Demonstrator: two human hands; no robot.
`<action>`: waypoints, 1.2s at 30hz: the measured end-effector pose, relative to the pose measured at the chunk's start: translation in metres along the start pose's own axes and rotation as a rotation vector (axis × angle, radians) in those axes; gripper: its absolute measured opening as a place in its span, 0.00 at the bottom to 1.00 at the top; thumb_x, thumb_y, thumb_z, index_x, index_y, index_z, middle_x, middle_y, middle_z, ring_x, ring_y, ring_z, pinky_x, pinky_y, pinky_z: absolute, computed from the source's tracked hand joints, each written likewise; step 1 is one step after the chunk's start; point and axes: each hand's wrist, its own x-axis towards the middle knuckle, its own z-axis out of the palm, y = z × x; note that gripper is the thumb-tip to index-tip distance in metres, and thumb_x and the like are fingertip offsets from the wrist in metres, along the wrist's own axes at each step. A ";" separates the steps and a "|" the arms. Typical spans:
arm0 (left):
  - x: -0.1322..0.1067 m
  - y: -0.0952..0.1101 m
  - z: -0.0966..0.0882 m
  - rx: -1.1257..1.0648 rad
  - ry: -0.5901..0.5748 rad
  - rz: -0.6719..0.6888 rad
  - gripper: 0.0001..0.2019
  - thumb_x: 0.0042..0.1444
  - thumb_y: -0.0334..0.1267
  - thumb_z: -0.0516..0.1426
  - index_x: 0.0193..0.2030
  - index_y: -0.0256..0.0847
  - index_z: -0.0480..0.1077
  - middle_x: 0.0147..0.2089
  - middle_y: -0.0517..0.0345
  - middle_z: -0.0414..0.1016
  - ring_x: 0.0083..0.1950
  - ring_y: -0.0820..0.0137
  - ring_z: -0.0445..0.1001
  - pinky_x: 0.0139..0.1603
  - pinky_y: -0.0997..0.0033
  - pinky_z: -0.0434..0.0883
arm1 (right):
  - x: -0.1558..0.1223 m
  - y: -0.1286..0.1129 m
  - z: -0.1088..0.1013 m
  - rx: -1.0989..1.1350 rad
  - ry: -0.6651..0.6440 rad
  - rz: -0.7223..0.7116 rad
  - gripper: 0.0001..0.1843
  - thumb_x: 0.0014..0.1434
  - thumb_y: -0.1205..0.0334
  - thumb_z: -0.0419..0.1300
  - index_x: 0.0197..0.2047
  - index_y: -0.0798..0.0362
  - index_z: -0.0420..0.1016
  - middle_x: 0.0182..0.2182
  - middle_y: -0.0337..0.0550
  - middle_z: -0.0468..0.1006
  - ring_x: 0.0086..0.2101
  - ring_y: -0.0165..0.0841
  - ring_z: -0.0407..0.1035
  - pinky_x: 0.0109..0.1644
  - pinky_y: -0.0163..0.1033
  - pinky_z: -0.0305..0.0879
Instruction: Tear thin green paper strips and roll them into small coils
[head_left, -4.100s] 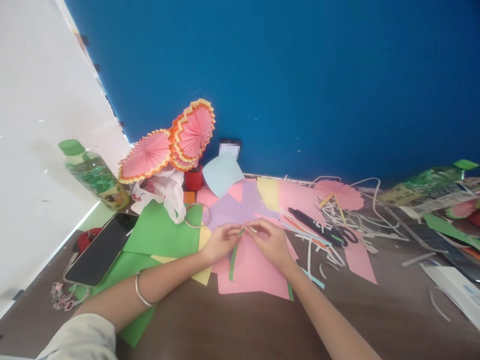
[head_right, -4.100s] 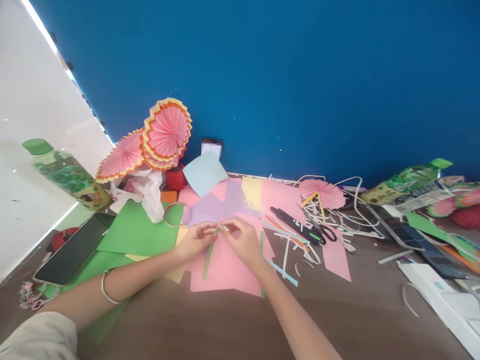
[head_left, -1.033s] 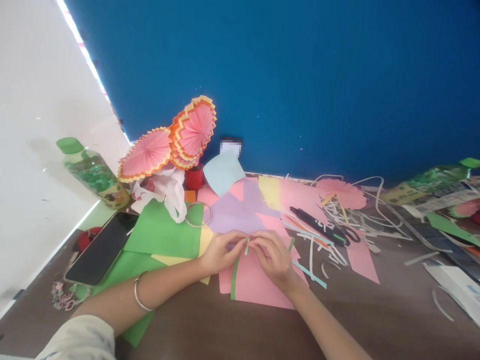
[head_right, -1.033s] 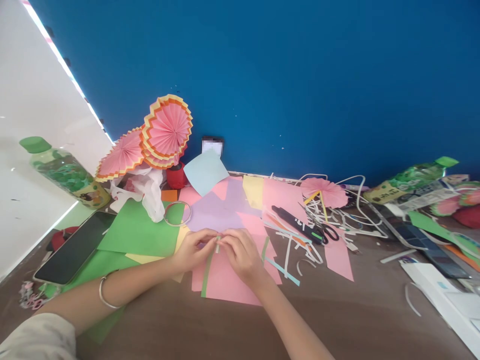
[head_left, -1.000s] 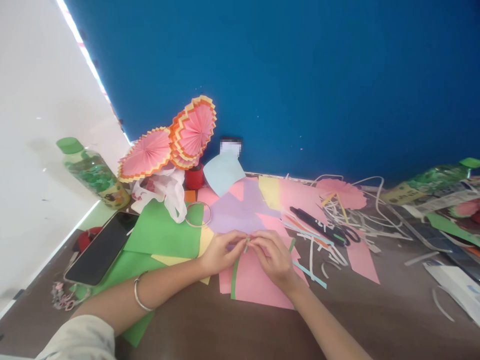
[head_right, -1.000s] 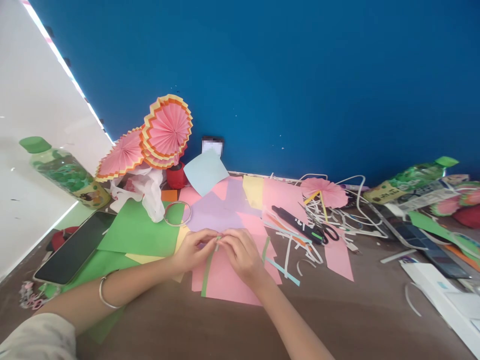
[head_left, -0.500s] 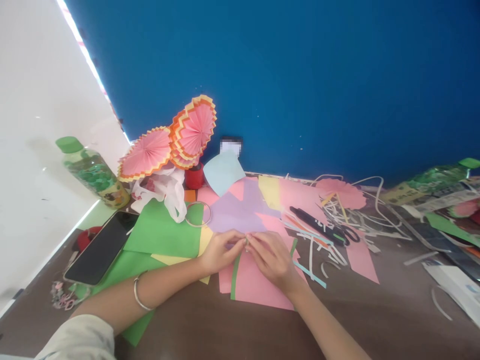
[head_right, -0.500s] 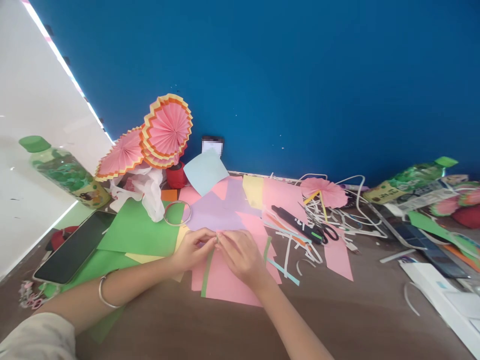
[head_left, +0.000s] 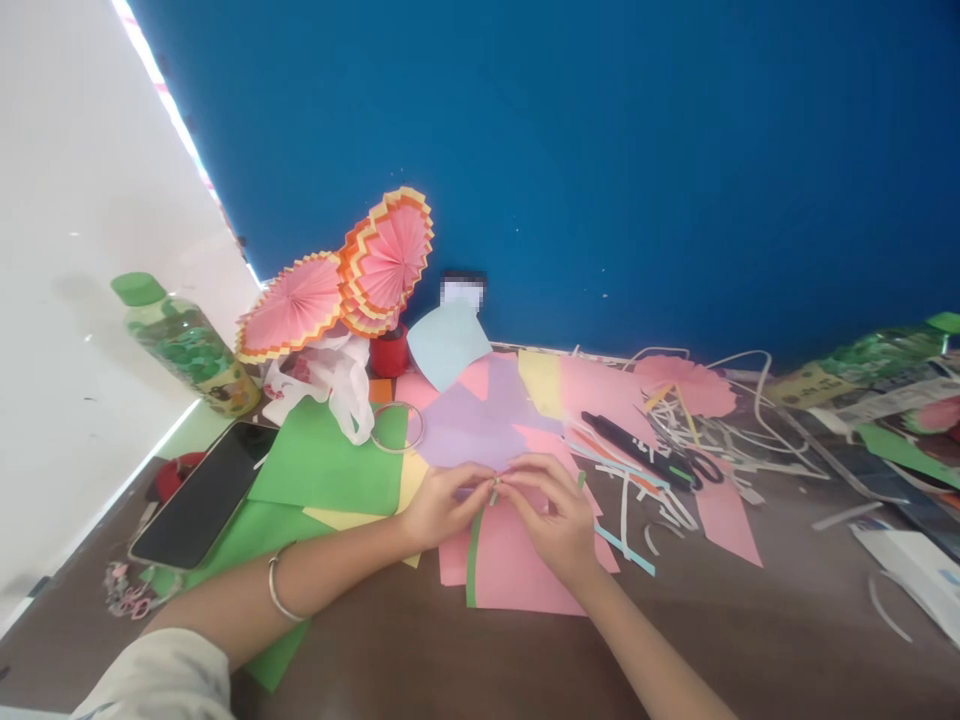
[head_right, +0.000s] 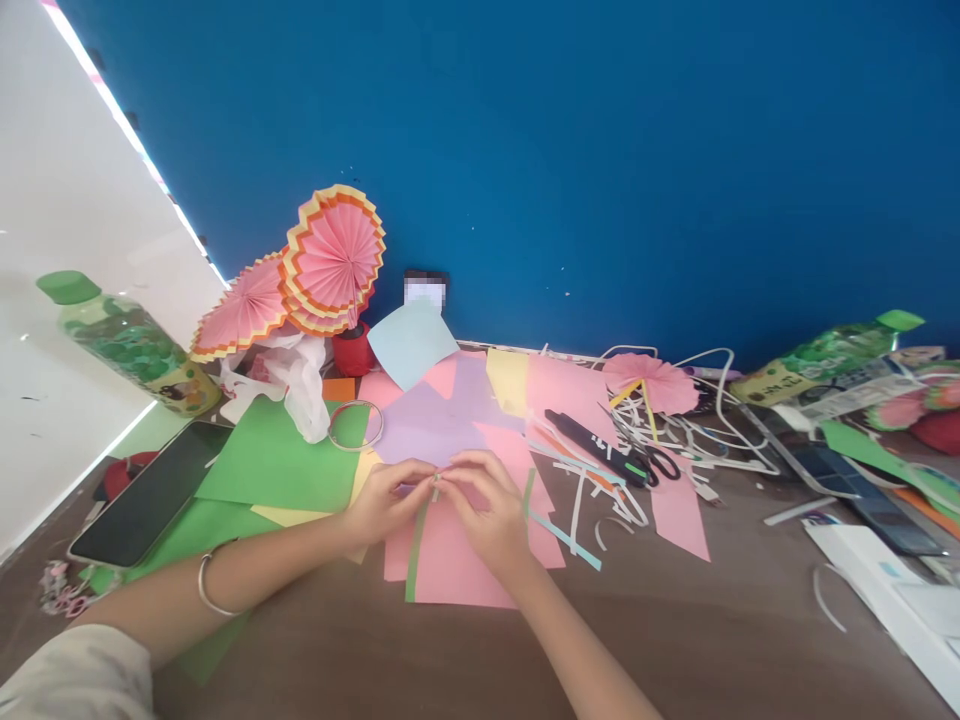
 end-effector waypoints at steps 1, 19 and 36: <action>0.000 -0.001 0.000 0.009 0.000 0.008 0.09 0.56 0.35 0.51 0.39 0.37 0.70 0.34 0.55 0.77 0.35 0.73 0.75 0.35 0.77 0.72 | 0.001 -0.001 -0.001 0.004 -0.008 0.005 0.04 0.51 0.68 0.61 0.29 0.48 0.73 0.32 0.41 0.71 0.34 0.32 0.69 0.37 0.40 0.70; 0.000 -0.001 0.001 0.071 0.040 0.121 0.08 0.56 0.34 0.51 0.38 0.37 0.70 0.32 0.55 0.78 0.32 0.74 0.76 0.32 0.78 0.72 | -0.001 -0.006 -0.002 -0.023 0.007 0.006 0.05 0.50 0.68 0.61 0.29 0.48 0.72 0.30 0.38 0.72 0.32 0.31 0.69 0.37 0.40 0.68; -0.002 0.000 0.000 0.066 0.029 0.124 0.10 0.56 0.35 0.51 0.41 0.38 0.71 0.36 0.55 0.78 0.34 0.73 0.77 0.33 0.78 0.74 | -0.003 -0.006 -0.001 -0.052 0.053 -0.099 0.07 0.50 0.71 0.61 0.30 0.48 0.71 0.29 0.39 0.73 0.32 0.32 0.69 0.36 0.41 0.68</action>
